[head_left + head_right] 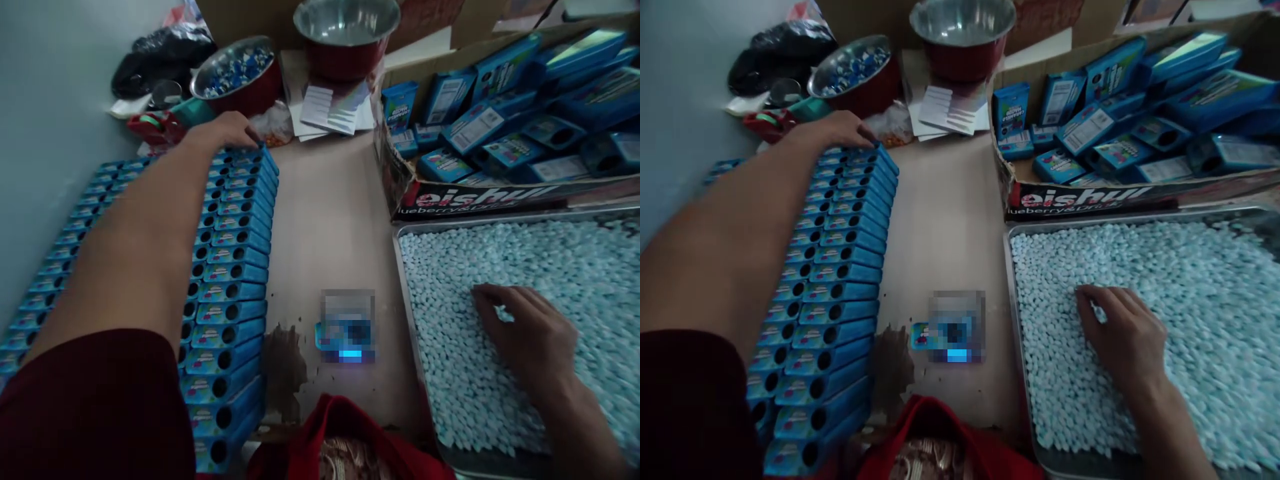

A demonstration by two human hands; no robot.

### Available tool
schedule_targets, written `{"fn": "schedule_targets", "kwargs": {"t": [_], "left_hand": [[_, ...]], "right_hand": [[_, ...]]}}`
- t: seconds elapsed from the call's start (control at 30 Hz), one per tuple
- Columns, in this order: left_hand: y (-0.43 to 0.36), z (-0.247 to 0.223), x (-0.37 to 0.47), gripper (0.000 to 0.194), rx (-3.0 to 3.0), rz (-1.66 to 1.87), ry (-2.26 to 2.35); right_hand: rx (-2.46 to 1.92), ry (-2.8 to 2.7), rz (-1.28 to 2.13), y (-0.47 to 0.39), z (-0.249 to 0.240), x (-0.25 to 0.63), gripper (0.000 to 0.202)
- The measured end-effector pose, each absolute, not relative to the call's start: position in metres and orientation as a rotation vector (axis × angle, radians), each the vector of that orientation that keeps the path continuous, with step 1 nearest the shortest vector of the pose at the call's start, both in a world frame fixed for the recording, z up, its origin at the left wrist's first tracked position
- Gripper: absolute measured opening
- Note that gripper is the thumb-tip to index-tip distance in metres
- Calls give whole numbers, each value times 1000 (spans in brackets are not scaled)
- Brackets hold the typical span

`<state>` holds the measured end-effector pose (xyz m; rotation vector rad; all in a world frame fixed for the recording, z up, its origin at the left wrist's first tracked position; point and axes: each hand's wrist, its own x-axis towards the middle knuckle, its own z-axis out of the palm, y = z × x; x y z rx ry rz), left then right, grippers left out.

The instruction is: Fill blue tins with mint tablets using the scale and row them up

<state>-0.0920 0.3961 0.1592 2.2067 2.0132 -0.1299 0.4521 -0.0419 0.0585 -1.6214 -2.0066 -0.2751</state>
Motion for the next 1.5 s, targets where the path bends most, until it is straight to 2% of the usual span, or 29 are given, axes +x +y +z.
{"fn": "schedule_targets", "kwargs": {"t": [0.07, 0.2, 0.27, 0.33, 0.43, 0.5, 0.6, 0.67, 0.83, 0.93, 1.07, 1.2, 1.33, 1.5], "left_hand": [[400, 155, -97, 55, 2276, -195, 1991], [402, 157, -87, 102, 2350, -174, 2019], [398, 169, -73, 114, 2379, -109, 2052], [385, 186, -52, 106, 2443, -68, 2062], [344, 214, -9, 62, 2587, -45, 1938], [306, 225, 25, 48, 2676, -48, 1784], [242, 223, 73, 50, 2777, -263, 1607], [204, 210, 100, 45, 2762, -335, 1464], [148, 169, 141, 42, 2725, -401, 1340], [136, 162, 146, 42, 2744, -335, 1310], [131, 177, 121, 43, 2707, -154, 1290], [118, 194, 66, 43, 2636, -21, 1273], [84, 191, 16, 53, 2483, 55, 1233], [42, 179, -8, 53, 2409, 96, 1146]], "right_hand": [[-1662, -2004, -243, -42, 60, 450, 13], [-1680, -2009, -184, -42, 60, 449, 17], [-1684, -1989, -197, -41, 60, 449, 20], [-1690, -1965, -218, -41, 60, 448, 22], [-1688, -1929, -201, -40, 62, 448, 23], [-1721, -1905, -151, -40, 62, 449, 21], [-1763, -1892, -63, -39, 62, 451, 18], [-1768, -1898, -36, -39, 61, 452, 17], [-1819, -1898, -42, -36, 62, 451, 12], [-1807, -1877, -13, -34, 62, 451, 12], [-1740, -1681, 156, -30, 63, 446, 8], [-1565, -1423, 557, -32, 77, 418, 12], [-1306, -1604, 821, -40, 110, 365, 17], [-1149, -1967, 776, -35, 135, 303, 11]]}}
